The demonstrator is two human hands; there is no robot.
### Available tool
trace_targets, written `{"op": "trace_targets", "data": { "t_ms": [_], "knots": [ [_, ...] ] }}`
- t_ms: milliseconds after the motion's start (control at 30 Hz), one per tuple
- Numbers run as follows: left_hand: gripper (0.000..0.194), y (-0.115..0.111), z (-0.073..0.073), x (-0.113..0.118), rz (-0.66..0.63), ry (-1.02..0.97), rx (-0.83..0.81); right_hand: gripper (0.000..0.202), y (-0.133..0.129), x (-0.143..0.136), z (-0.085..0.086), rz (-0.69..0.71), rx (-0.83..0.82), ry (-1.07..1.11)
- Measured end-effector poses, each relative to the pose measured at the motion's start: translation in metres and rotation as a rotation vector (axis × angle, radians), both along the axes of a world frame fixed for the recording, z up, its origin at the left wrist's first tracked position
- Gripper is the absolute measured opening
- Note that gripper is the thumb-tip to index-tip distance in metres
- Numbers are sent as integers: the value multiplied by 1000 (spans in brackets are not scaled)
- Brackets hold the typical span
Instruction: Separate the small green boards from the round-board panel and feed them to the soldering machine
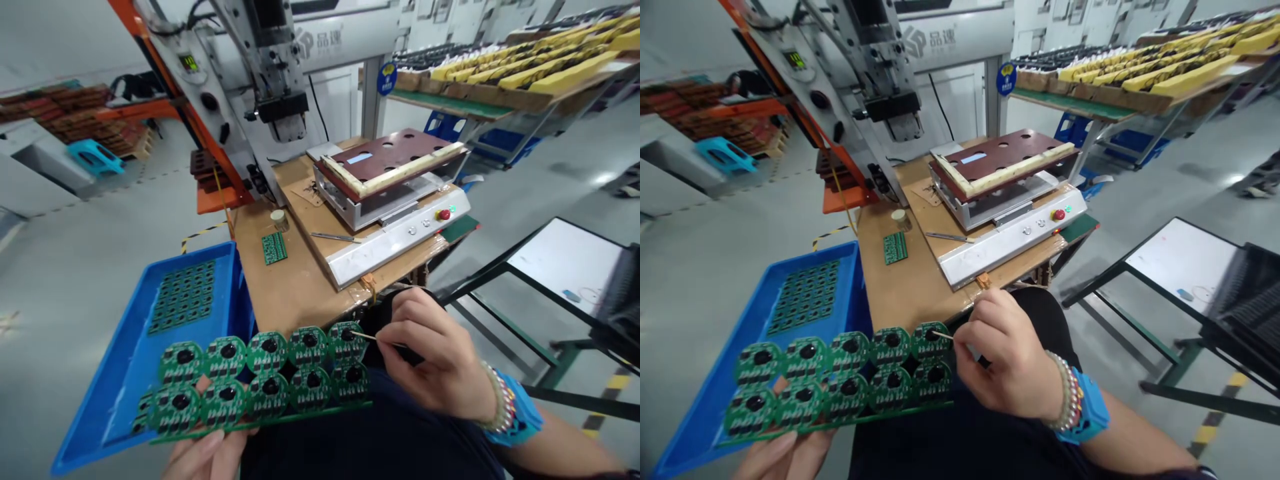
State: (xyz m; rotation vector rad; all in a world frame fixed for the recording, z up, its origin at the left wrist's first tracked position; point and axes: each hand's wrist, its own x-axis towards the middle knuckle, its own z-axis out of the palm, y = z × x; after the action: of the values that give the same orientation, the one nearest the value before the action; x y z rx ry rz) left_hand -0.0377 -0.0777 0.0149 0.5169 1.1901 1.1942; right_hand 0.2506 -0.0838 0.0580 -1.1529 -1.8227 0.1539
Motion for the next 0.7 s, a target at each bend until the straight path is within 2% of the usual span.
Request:
{"op": "trace_targets", "data": {
  "t_ms": [167, 400, 700],
  "knots": [
    [53, 0, 0, -2, 34, -14, -29, 15, 1, 1, 1, 8, -5, -16],
    [51, 2, -1, 0, 50, -60, 20, 15, -1, 3, 2, -28, -7, -28],
    [51, 3, -13, -11, 57, -27, 20, 16, -2, 2, 3, 14, -9, -26]
  ]
}}
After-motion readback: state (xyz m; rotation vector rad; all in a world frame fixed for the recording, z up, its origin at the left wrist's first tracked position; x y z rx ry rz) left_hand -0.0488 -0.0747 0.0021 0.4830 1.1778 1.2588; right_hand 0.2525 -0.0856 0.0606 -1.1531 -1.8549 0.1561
